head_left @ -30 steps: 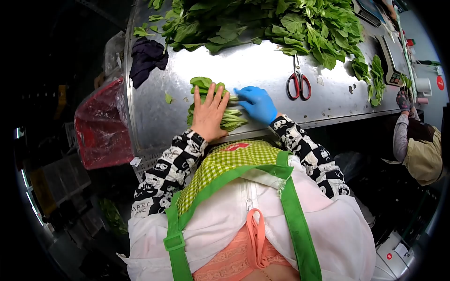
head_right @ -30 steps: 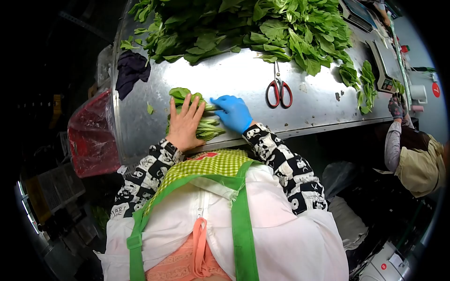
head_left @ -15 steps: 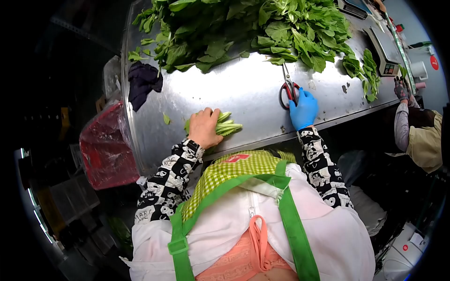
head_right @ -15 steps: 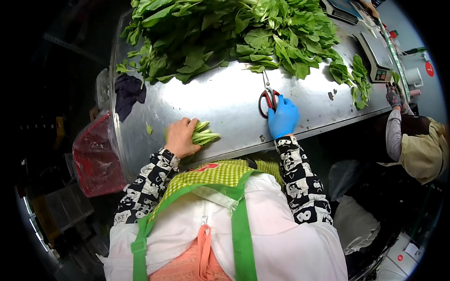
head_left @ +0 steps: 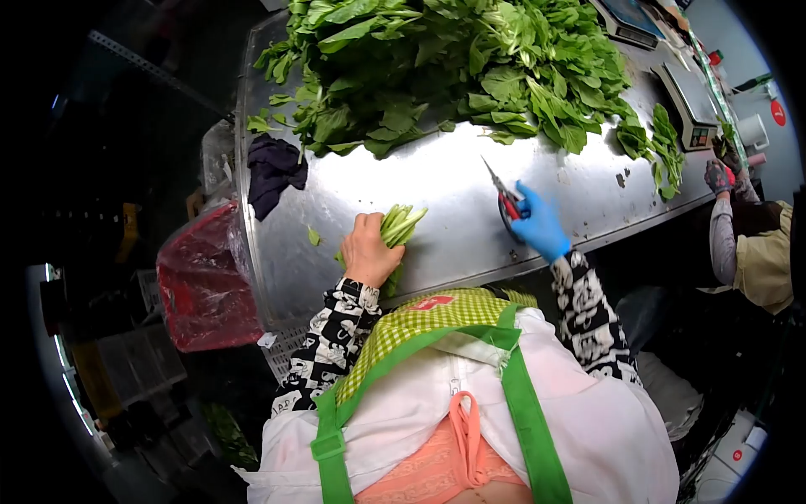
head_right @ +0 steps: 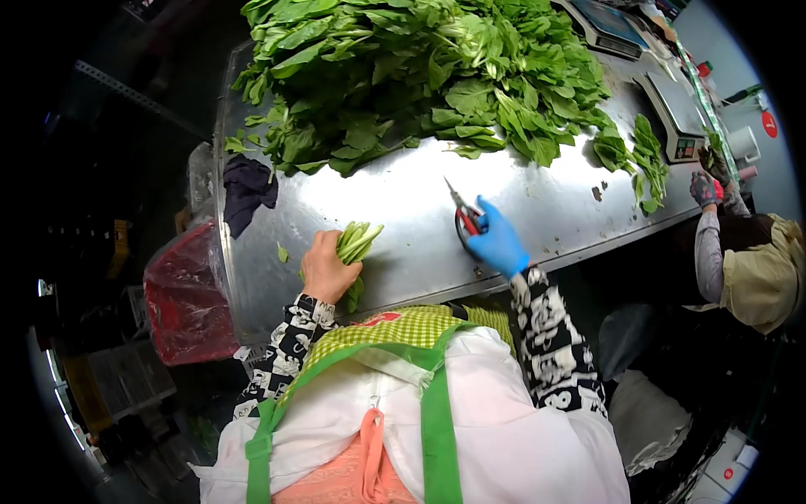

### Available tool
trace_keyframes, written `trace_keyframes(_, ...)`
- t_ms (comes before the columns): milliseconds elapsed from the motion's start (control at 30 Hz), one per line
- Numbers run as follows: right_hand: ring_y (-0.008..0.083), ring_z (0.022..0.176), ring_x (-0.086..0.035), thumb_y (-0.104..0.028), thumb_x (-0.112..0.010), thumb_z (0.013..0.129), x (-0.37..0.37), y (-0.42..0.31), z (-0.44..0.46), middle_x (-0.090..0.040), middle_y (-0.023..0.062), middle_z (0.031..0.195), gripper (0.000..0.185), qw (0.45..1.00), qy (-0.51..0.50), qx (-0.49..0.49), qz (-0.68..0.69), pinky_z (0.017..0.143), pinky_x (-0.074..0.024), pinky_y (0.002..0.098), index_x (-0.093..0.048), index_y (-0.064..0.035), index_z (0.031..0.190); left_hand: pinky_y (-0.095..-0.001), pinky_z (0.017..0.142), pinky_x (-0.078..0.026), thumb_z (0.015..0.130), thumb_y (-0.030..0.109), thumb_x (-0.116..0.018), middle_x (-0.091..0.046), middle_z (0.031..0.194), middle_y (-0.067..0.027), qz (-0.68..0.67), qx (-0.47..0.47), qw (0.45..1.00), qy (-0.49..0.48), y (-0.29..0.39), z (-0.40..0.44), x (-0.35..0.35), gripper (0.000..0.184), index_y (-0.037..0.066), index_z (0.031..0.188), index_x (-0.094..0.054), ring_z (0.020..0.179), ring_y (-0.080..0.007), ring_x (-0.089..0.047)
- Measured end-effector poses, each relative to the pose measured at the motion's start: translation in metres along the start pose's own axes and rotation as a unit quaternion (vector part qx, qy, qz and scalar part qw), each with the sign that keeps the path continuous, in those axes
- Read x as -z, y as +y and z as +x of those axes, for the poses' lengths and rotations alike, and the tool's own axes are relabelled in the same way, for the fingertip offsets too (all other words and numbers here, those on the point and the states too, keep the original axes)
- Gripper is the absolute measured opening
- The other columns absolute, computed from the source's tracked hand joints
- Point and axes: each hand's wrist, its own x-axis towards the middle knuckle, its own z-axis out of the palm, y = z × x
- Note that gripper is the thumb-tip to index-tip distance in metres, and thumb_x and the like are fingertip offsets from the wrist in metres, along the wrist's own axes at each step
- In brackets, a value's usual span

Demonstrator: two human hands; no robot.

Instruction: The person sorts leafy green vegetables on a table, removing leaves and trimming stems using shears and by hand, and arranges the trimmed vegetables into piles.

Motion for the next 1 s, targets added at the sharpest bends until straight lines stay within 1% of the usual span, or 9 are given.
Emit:
trace_keyframes(33,0.0126,0.069,-0.054,-0.012,-0.068,0.073,-0.011,-0.013,-0.010,-0.058,0.0089,0.083,0.053,0.998,0.001,0.046,-0.051,0.066,-0.0469,0.0254,-0.050,-0.0020,0.123,-0.0419,0.070,-0.047,0.058,0.015,-0.073,-0.057,0.089,-0.0138,-0.032,-0.010,0.999,0.041,0.002,0.000,0.005,0.046,0.004,0.100,-0.056,0.080,-0.0345,-0.058)
trace_keyframes(67,0.0117,0.067,-0.052,-0.019,-0.075,0.072,-0.022,-0.029,-0.023,-0.057,0.0072,0.079,0.051,0.998,-0.025,0.058,0.018,0.065,-0.0467,0.0250,-0.055,-0.0049,0.117,-0.0420,0.070,-0.047,0.058,0.014,-0.072,-0.058,0.091,-0.0146,-0.062,-0.020,0.994,0.083,0.004,0.000,0.011,0.045,0.004,0.100,-0.056,0.081,-0.0345,-0.059)
trace_keyframes(100,0.0102,0.064,-0.050,-0.027,-0.079,0.070,-0.032,-0.040,-0.032,-0.057,0.0062,0.075,0.051,0.996,-0.026,0.088,-0.010,0.066,-0.0468,0.0244,-0.058,-0.0044,0.110,-0.0403,0.069,-0.047,0.057,0.012,-0.073,-0.060,0.091,-0.0140,-0.064,-0.036,0.991,0.109,0.007,0.001,0.017,0.046,0.005,0.100,-0.056,0.081,-0.0338,-0.059)
trace_keyframes(200,0.0174,0.067,-0.061,-0.029,-0.078,0.070,-0.049,-0.074,-0.046,-0.064,0.0066,0.079,0.051,0.945,-0.017,0.291,-0.150,0.066,-0.0480,0.0309,-0.059,-0.0044,0.111,-0.0404,0.068,-0.047,0.057,0.012,-0.073,-0.061,0.087,-0.0122,-0.071,-0.027,0.988,0.138,0.014,0.002,0.026,0.046,0.005,0.100,-0.056,0.080,-0.0328,-0.059)
trace_keyframes(300,0.0205,0.071,-0.063,-0.030,-0.077,0.069,-0.058,-0.083,-0.049,-0.065,0.0050,0.082,0.055,0.935,-0.010,0.301,-0.189,0.064,-0.0471,0.0333,-0.058,-0.0046,0.114,-0.0394,0.068,-0.044,0.057,0.011,-0.073,-0.061,0.085,-0.0107,-0.047,-0.048,0.985,0.161,0.023,0.004,0.039,0.045,0.007,0.099,-0.056,0.078,-0.0308,-0.059)
trace_keyframes(500,0.0183,0.068,-0.062,-0.035,-0.076,0.070,-0.060,-0.083,-0.048,-0.064,0.0036,0.080,0.061,0.918,0.002,0.320,-0.234,0.061,-0.0455,0.0330,-0.055,-0.0040,0.118,-0.0391,0.069,-0.041,0.058,0.010,-0.073,-0.061,0.085,-0.0107,-0.021,-0.047,0.984,0.171,0.028,0.002,0.044,0.043,0.007,0.098,-0.056,0.077,-0.0305,-0.059)
trace_keyframes(733,0.0206,0.064,-0.061,-0.038,-0.073,0.072,-0.066,-0.089,-0.052,-0.063,0.0043,0.076,0.056,0.912,0.003,0.303,-0.279,0.059,-0.0473,0.0327,-0.057,-0.0035,0.113,-0.0390,0.067,-0.041,0.059,0.010,-0.071,-0.061,0.085,-0.0105,-0.014,-0.035,0.984,0.176,0.025,0.001,0.041,0.042,0.007,0.098,-0.056,0.076,-0.0306,-0.059)
trace_keyframes(933,0.0299,0.060,-0.062,-0.040,-0.071,0.074,-0.070,-0.098,-0.061,-0.062,0.0119,0.071,0.055,0.930,-0.001,0.256,-0.265,0.051,-0.0495,0.0388,-0.057,-0.0028,0.112,-0.0388,0.067,-0.041,0.059,0.010,-0.071,-0.061,0.085,-0.0097,0.016,-0.030,0.979,0.203,0.025,0.002,0.039,0.043,0.007,0.099,-0.056,0.076,-0.0299,-0.059)
trace_keyframes(1000,0.0317,0.064,-0.062,-0.032,-0.073,0.075,-0.069,-0.105,-0.064,-0.062,0.0146,0.076,0.053,0.939,-0.028,0.212,-0.269,0.057,-0.0502,0.0377,-0.057,-0.0014,0.114,-0.0387,0.067,-0.041,0.059,0.009,-0.071,-0.060,0.085,-0.0095,0.019,-0.027,0.978,0.205,0.024,0.003,0.038,0.043,0.007,0.100,-0.055,0.076,-0.0299,-0.059)
